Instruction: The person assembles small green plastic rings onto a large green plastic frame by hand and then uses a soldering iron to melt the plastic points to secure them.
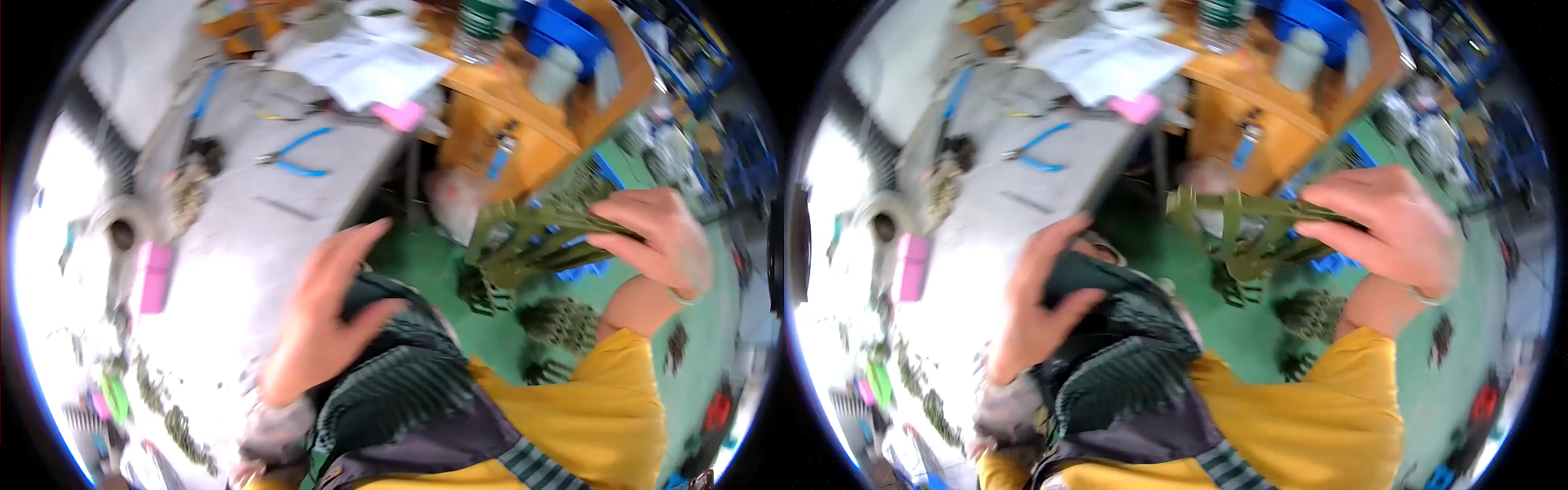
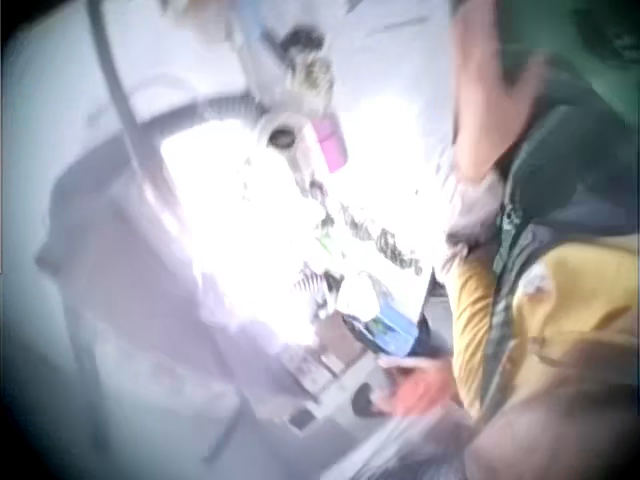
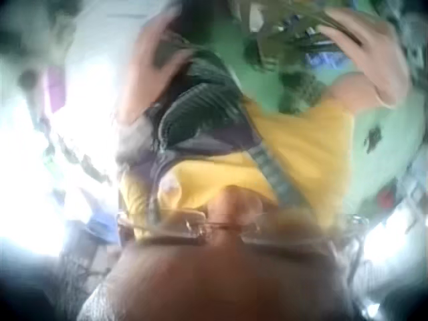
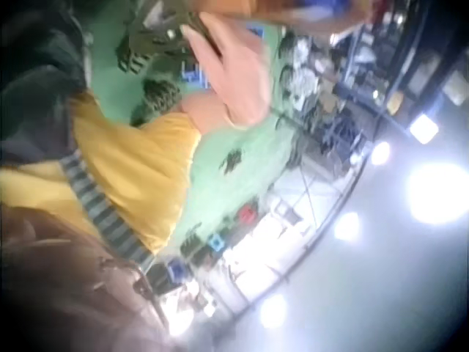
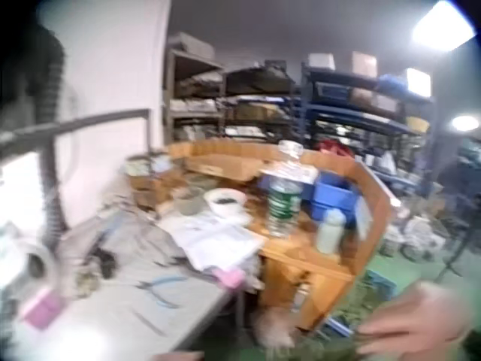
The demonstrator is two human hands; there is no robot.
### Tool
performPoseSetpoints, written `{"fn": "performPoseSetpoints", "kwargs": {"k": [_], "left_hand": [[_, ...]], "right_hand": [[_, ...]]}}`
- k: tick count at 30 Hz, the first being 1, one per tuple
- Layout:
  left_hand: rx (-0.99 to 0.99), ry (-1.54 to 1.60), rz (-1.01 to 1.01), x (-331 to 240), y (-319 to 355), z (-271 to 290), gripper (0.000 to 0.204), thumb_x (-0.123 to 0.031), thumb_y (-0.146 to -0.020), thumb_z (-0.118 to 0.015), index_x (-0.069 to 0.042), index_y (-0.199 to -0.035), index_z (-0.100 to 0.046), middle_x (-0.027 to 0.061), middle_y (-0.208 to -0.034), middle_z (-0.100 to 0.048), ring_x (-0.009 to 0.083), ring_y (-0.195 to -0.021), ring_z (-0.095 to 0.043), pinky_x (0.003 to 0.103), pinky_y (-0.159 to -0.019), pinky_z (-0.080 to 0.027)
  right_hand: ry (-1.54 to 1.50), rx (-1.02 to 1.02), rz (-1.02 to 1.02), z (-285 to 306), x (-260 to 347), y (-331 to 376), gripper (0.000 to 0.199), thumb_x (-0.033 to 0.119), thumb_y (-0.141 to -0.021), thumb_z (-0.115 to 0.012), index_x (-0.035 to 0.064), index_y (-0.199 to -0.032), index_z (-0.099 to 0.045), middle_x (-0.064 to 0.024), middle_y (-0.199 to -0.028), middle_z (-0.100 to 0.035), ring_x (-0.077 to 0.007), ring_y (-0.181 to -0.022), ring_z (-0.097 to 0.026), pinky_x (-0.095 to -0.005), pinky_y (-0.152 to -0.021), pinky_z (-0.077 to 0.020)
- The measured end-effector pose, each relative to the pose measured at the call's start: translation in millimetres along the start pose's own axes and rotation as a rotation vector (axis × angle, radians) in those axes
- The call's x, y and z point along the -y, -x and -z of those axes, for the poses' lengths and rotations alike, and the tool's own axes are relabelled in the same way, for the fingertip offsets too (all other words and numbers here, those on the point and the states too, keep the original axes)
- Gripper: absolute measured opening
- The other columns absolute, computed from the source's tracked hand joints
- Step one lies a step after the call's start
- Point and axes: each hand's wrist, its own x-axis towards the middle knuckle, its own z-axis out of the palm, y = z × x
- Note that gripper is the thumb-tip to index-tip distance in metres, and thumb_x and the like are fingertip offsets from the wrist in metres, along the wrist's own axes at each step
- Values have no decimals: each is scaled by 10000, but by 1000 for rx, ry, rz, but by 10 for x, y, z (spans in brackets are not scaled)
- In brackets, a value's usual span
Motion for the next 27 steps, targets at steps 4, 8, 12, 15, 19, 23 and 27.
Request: {"fn": "performPoseSetpoints", "kwargs": {"k": [4, 8, 12, 15, 19, 23, 27], "left_hand": [[-38, 444, -210, -191, -41, 202, 601, -53, -872, -744, 24, -1403, -472, 172, -1406, -548, 271, -1283, -547, 397, -1085, -422], [-489, 644, -65, -165, 384, 757, 274, -121, -1023, -578, 54, -1223, -646, 67, -1084, -704, 101, -962, -619, 264, -846, -503], [-862, 543, 33, 6, 839, 1424, 320, -125, -1054, -485, 112, -1238, -593, 181, -1189, -668, 245, -1075, -669, 390, -989, -552], [-1059, 404, 100, 196, 1086, 1667, 319, -147, -1049, -513, 93, -1232, -616, 156, -1169, -685, 213, -1056, -672, 360, -968, -553], [-1279, 44, 342, 566, 1193, 1784, 312, -147, -1037, -554, 66, -1249, -638, 105, -1141, -711, 139, -1020, -668, 288, -928, -524], [-1344, 55, 325, 929, 1175, 1793, 314, -137, -1039, -553, 68, -1266, -622, 101, -1148, -705, 138, -1052, -644, 283, -939, -497], [-1325, 21, 313, 1089, 1226, 1775, 277, -111, -1040, -531, 53, -1250, -608, 87, -1152, -685, 136, -1041, -631, 276, -927, -491]], "right_hand": [[-4, 85, 540, 417, 544, -1032, 293, 113, -818, -761, -30, -1063, -687, -161, -848, -700, -312, -722, -683, -365, -635, -523], [-461, -241, 717, 282, 902, -2097, 317, 225, -950, -621, -22, -1141, -675, -110, -1005, -715, -192, -822, -663, -324, -753, -528], [-739, -188, 621, -244, 693, -3254, 389, 340, -1027, -557, -9, -1156, -673, -59, -1011, -703, -116, -849, -630, -269, -789, -517], [-893, 197, 186, -1026, 583, -3955, 347, 365, -1003, -606, 29, -1057, -677, -60, -964, -684, -117, -849, -641, -271, -768, -525], [-1385, 176, -227, -2049, 402, -4904, 444, 392, -866, -788, 15, -997, -591, -92, -892, -613, -174, -806, -623, -294, -696, -519], [-1824, -128, -446, -2379, 103, -5672, 514, 362, -783, -869, 15, -980, -544, -112, -846, -553, -199, -748, -545, -312, -607, -463], [-1716, -85, -445, -2435, 44, -6053, 404, 319, -785, -873, 40, -925, -615, -66, -772, -553, -164, -700, -541, -291, -571, -432]]}}
